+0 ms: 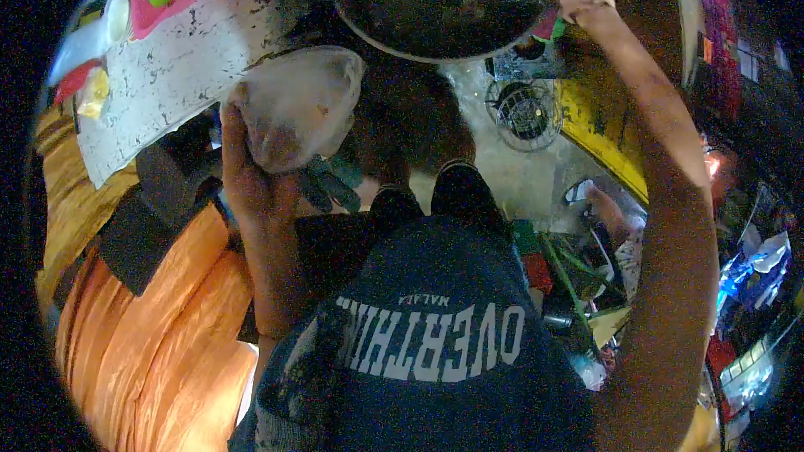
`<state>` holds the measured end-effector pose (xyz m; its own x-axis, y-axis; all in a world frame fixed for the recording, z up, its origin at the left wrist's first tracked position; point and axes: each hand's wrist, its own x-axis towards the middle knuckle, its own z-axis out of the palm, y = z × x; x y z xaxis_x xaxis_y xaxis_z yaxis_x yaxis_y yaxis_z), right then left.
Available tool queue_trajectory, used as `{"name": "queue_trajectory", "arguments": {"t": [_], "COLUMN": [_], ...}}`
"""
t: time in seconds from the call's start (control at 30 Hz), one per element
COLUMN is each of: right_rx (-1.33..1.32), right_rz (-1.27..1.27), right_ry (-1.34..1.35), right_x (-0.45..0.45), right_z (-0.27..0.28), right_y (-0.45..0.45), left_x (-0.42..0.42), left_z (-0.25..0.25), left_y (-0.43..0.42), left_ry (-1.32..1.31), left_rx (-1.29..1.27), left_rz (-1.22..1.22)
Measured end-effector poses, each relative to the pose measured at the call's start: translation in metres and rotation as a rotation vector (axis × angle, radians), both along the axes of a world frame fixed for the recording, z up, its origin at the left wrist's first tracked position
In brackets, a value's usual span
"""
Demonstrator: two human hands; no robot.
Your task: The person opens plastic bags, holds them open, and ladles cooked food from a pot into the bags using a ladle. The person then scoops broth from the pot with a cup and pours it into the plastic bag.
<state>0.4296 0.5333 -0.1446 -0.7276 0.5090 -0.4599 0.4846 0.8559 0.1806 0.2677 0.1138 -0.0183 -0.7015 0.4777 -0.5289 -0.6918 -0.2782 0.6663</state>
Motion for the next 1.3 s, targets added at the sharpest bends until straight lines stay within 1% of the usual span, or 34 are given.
{"name": "queue_trajectory", "arguments": {"t": [0.1, 0.13, 0.2, 0.23, 0.3, 0.33, 0.43, 0.5, 0.53, 0.57, 0.63, 0.67, 0.7, 0.77, 0.8, 0.83, 0.87, 1.0, 1.03, 1.07, 1.1, 1.17, 1.2, 1.23, 1.3], "right_rx": [-0.058, -0.062, -0.061, -0.059, -0.11, -0.103, -0.153, -0.044, -0.079, -0.112, -0.212, -0.173, -0.163, -0.373, -0.376, -0.377, -0.368, -0.334, -0.351, -0.368, -0.35, -0.431, -0.494, -0.519, -0.504], "right_rz": [-0.057, -0.053, -0.079, -0.077, -0.174, -0.17, -0.268, -0.151, -0.062, 0.028, -0.178, -0.11, -0.106, -0.289, -0.336, -0.383, -0.348, -0.369, -0.382, -0.341, -0.355, -0.537, -0.637, -0.662, -0.725], "right_ry": [-0.048, -0.044, -0.284, -0.284, -0.142, -0.137, -0.058, 0.013, 0.028, 0.043, 0.121, 0.223, 0.228, 0.373, 0.339, 0.305, 0.399, 0.504, 0.506, 0.576, 0.579, 0.565, 0.503, 0.499, 0.411], "right_x": [-0.009, -0.007, -0.005, 0.0, 0.014, 0.017, 0.036, 0.051, 0.057, 0.06, 0.061, 0.077, 0.078, 0.08, 0.08, 0.081, 0.084, 0.084, 0.083, 0.086, 0.089, 0.086, 0.079, 0.082, 0.085], "right_z": [0.009, 0.005, 0.007, 0.008, 0.021, 0.026, 0.025, 0.021, 0.023, 0.03, 0.063, 0.061, 0.076, 0.111, 0.125, 0.138, 0.151, 0.213, 0.226, 0.229, 0.236, 0.254, 0.266, 0.263, 0.255], "right_y": [-0.009, -0.003, 0.004, 0.005, 0.005, 0.006, 0.014, 0.023, 0.027, 0.026, 0.008, 0.013, 0.006, -0.007, -0.009, -0.01, -0.016, -0.038, -0.044, -0.046, -0.05, -0.066, -0.08, -0.085, -0.096], "left_x": [-0.002, -0.004, -0.009, -0.011, -0.014, -0.016, -0.023, -0.031, -0.035, -0.037, -0.041, -0.045, -0.047, -0.048, -0.047, -0.045, -0.044, -0.045, -0.045, -0.043, -0.041, -0.034, -0.032, -0.028, -0.02], "left_z": [-0.001, -0.002, -0.005, -0.006, -0.005, -0.005, -0.015, -0.033, -0.041, -0.046, -0.056, -0.07, -0.073, -0.076, -0.075, -0.073, -0.072, -0.101, -0.109, -0.111, -0.112, -0.114, -0.112, -0.109, -0.099], "left_y": [0.007, 0.008, 0.011, 0.014, 0.021, 0.025, 0.042, 0.052, 0.058, 0.064, 0.078, 0.085, 0.092, 0.109, 0.117, 0.124, 0.131, 0.162, 0.172, 0.181, 0.189, 0.204, 0.206, 0.212, 0.221], "left_ry": [0.009, 0.018, 0.015, 0.008, 0.002, -0.001, 0.037, 0.028, 0.01, 0.02, 0.058, 0.11, 0.116, 0.094, 0.098, 0.097, 0.095, 0.078, 0.035, -0.01, -0.014, -0.108, -0.097, -0.101, -0.151], "left_rx": [0.016, 0.033, 0.036, 0.044, 0.063, 0.081, 0.075, 0.112, 0.148, 0.158, 0.088, 0.1, 0.11, 0.12, 0.131, 0.064, -0.003, 0.101, 0.116, 0.128, 0.141, 0.149, 0.16, 0.168, 0.154], "left_rz": [0.005, 0.003, -0.011, -0.029, -0.045, -0.062, -0.032, -0.039, -0.056, -0.052, -0.114, -0.113, -0.111, -0.135, -0.135, -0.103, -0.074, -0.102, -0.069, -0.038, -0.056, -0.009, -0.071, -0.091, -0.016]}}
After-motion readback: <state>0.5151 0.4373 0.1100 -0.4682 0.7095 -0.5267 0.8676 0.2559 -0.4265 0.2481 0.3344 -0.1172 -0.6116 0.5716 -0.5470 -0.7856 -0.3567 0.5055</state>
